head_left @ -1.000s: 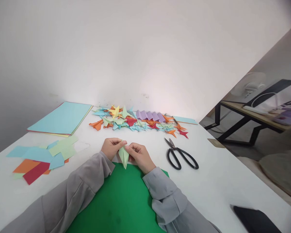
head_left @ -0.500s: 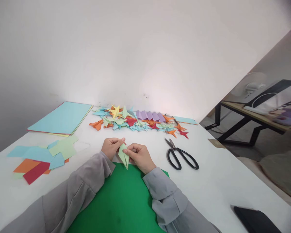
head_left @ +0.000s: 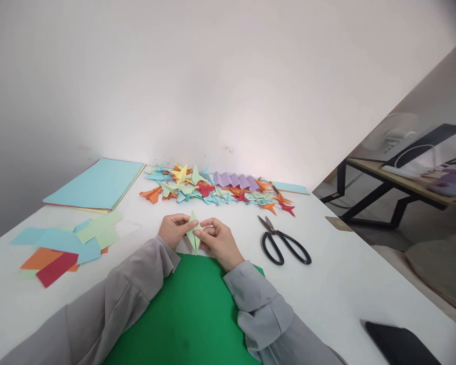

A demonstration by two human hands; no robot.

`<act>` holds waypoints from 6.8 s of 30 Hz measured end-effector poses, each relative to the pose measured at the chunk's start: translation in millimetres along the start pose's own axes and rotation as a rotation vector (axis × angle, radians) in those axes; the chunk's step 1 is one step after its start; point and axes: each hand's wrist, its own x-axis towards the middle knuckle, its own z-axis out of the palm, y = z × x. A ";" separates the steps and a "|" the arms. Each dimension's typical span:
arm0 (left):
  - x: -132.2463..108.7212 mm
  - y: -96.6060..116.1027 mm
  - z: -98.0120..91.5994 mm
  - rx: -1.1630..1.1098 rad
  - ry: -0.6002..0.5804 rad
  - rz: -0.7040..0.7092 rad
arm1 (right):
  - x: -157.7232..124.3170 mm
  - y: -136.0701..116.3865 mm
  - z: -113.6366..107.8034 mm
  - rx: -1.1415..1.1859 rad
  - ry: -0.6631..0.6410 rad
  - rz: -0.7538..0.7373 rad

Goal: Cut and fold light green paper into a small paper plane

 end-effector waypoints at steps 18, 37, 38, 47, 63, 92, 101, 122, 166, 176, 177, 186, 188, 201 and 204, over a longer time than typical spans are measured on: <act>-2.2 3.9 1.1 0.062 -0.041 -0.005 | -0.1 2.3 0.3 -0.132 -0.098 0.046; -1.1 2.1 0.2 0.005 -0.023 -0.036 | -1.7 -2.8 0.1 -0.071 -0.085 0.017; -1.7 3.6 0.6 0.016 -0.059 -0.045 | -1.5 -2.8 -0.2 -0.060 -0.060 0.010; -2.0 13.6 1.3 -0.083 -0.228 -0.175 | 1.2 1.0 -2.1 -0.087 -0.089 0.006; -14.4 30.0 14.4 -0.126 -0.407 -0.434 | -2.0 -1.7 0.3 -0.117 0.019 -0.120; -22.5 22.6 3.1 -0.174 -0.443 -0.635 | 0.4 -4.8 -0.2 -0.139 0.177 -0.076; -26.0 19.5 6.6 -0.120 -0.471 -0.568 | 1.3 -2.5 -2.5 -0.070 0.001 -0.056; -27.2 20.5 9.4 -0.044 -0.510 -0.505 | -2.9 -5.9 0.8 -0.022 0.032 0.015; -22.4 15.9 5.1 -0.223 -0.459 -0.534 | 1.4 -2.1 1.0 0.038 0.129 0.081; -25.9 20.4 9.1 -0.185 -0.449 -0.549 | 2.6 -0.5 -2.6 -0.026 0.113 0.029; -25.9 20.5 9.2 -0.184 -0.448 -0.544 | 2.2 -1.2 -2.6 -0.038 0.094 0.016; -27.2 18.2 11.1 -0.127 -0.460 -0.462 | 1.0 -2.0 -1.3 -0.009 0.039 0.005; -27.2 18.0 11.0 -0.128 -0.480 -0.463 | 1.5 -1.3 -2.1 -0.018 0.051 0.008; -25.2 19.9 11.2 -0.158 -0.442 -0.496 | 2.0 1.5 -1.5 0.105 -0.017 0.002; -25.3 18.4 11.1 -0.152 -0.429 -0.504 | 1.8 2.3 -2.1 0.095 -0.019 -0.016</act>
